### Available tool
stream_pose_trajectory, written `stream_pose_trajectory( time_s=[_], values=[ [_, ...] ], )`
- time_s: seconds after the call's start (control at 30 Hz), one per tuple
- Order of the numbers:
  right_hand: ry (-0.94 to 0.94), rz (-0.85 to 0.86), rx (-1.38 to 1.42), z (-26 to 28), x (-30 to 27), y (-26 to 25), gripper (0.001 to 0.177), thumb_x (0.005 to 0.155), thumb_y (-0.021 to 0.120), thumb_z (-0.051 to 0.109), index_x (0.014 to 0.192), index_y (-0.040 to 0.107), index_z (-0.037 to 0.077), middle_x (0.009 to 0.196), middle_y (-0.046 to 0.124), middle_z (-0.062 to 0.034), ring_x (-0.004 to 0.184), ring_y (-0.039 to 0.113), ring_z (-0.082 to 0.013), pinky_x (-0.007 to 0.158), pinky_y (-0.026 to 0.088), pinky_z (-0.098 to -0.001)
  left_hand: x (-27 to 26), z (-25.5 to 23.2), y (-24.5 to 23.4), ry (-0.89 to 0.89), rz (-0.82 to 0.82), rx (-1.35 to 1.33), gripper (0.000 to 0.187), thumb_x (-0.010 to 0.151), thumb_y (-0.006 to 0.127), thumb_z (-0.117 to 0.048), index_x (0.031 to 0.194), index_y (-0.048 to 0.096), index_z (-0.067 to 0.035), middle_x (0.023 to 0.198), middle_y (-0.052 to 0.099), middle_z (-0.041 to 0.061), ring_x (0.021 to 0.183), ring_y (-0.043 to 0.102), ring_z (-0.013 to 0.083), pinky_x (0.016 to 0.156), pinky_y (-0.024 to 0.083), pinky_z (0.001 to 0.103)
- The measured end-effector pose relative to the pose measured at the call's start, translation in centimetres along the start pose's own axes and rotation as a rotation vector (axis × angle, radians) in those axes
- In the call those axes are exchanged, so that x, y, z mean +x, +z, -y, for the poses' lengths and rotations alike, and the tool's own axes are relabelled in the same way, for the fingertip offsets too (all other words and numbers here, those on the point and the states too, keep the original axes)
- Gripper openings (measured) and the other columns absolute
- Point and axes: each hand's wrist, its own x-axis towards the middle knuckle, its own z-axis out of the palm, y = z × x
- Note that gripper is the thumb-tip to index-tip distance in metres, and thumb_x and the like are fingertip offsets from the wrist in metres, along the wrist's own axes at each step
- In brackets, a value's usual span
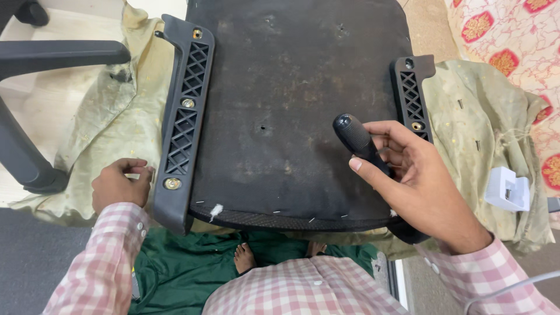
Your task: The person uses a screwdriver to remove screws from the underside of an office chair seat. They systematically loosen and remove multiple screws from the plastic frame, detaching the seat from the chair base.
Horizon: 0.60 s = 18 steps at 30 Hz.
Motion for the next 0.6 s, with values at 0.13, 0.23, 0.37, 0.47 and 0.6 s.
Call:
stream_pose_trajectory(
  time_s=[0.13,0.23,0.37,0.47,0.6],
  values=[
    [0.093,-0.02,0.009,0.6,-0.5,1.0,0.042,0.087,0.075,0.009,0.127,0.063,0.005,0.095,0.066,-0.0007,0.084,0.062,-0.0093,0.071,0.054,-0.0246,-0.6,-2.3,-1.9,0.103,0.003,-0.391,0.019,0.094,0.076,-0.024,0.107,0.079,-0.011,0.092,0.076,0.006,0.076,0.073,0.0171,0.072,0.055,0.03],
    [0.079,-0.051,0.05,0.6,-0.7,1.4,0.04,0.087,0.075,0.008,0.123,0.061,0.004,0.096,0.066,-0.002,0.086,0.065,-0.0095,0.07,0.06,-0.0263,-0.8,-5.0,-3.2,0.267,-0.007,-0.526,0.02,0.099,0.075,-0.023,0.108,0.078,-0.006,0.091,0.076,0.006,0.072,0.065,0.0092,0.066,0.049,0.022],
    [0.03,-0.136,-0.004,0.6,-0.6,0.7,0.033,0.089,0.075,0.009,0.119,0.061,0.0,0.093,0.068,-0.0059,0.081,0.068,-0.0121,0.073,0.06,-0.0265,-0.8,-8.9,-4.7,0.456,0.069,-0.753,0.02,0.103,0.071,-0.023,0.111,0.078,-0.006,0.096,0.076,0.003,0.079,0.063,0.0048,0.069,0.048,0.02],
    [-0.032,-0.226,-0.141,0.6,-0.5,-1.6,0.034,0.096,0.075,0.009,0.125,0.06,-0.001,0.094,0.07,-0.0097,0.084,0.068,-0.0148,0.08,0.058,-0.0272,-1.3,-11.7,-5.6,0.545,0.103,-0.728,0.02,0.102,0.073,-0.024,0.113,0.077,-0.007,0.105,0.072,0.006,0.087,0.064,0.0092,0.072,0.052,0.022],
    [-0.175,-0.416,-0.079,-0.2,0.4,-6.0,0.041,0.1,0.068,0.013,0.133,0.046,0.001,0.111,0.069,-0.0088,0.107,0.072,-0.0097,0.088,0.059,-0.0238,-2.9,-14.4,-6.0,0.774,-0.012,-0.43,0.029,0.094,0.08,-0.023,0.118,0.074,-0.008,0.12,0.063,0.012,0.112,0.058,0.0259,0.093,0.048,0.038]
  ],
)
